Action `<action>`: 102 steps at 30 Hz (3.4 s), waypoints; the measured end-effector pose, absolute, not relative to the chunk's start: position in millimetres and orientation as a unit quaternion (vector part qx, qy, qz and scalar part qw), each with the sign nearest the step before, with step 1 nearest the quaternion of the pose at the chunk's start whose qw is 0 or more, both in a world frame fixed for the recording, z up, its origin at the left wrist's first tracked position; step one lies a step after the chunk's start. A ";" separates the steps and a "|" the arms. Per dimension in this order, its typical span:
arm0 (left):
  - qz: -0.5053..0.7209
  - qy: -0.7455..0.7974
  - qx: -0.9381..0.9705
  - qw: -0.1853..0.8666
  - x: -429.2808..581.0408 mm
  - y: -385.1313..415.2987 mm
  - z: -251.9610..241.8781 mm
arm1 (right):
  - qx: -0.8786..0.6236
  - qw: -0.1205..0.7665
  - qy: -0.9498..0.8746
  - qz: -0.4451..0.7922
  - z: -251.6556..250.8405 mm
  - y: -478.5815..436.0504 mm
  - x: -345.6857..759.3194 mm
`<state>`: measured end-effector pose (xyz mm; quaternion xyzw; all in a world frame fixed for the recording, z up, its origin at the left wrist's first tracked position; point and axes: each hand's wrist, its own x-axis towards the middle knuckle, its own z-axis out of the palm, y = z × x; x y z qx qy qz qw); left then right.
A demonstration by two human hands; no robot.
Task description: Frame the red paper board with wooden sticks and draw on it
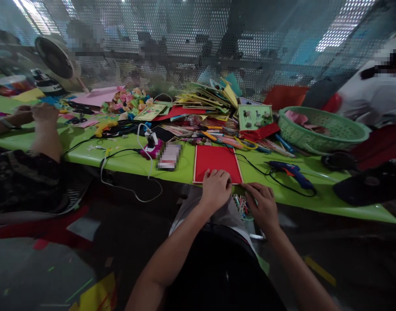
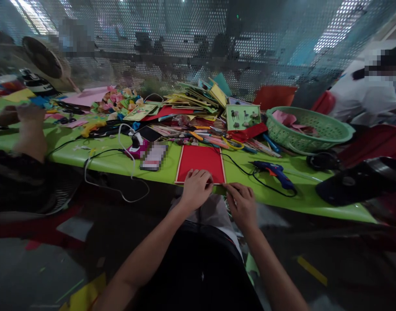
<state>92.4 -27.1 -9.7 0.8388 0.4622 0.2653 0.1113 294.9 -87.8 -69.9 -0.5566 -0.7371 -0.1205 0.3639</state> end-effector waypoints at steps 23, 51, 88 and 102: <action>0.313 0.478 0.818 0.072 22.5 -48.6 -29.8 | -0.570 0.339 -0.738 -0.125 -75.3 -87.4 295.0; 0.379 0.505 0.772 0.070 -21.0 -47.9 -31.9 | -0.566 0.389 -0.725 -0.052 -52.1 -85.9 298.9; 0.246 0.556 0.792 0.056 11.5 37.7 -4.6 | -0.549 0.366 -0.746 -0.083 -56.9 -87.5 291.6; 0.226 0.548 0.804 0.053 18.6 61.6 -11.2 | -0.590 0.326 -0.730 -0.111 -67.7 -95.7 294.5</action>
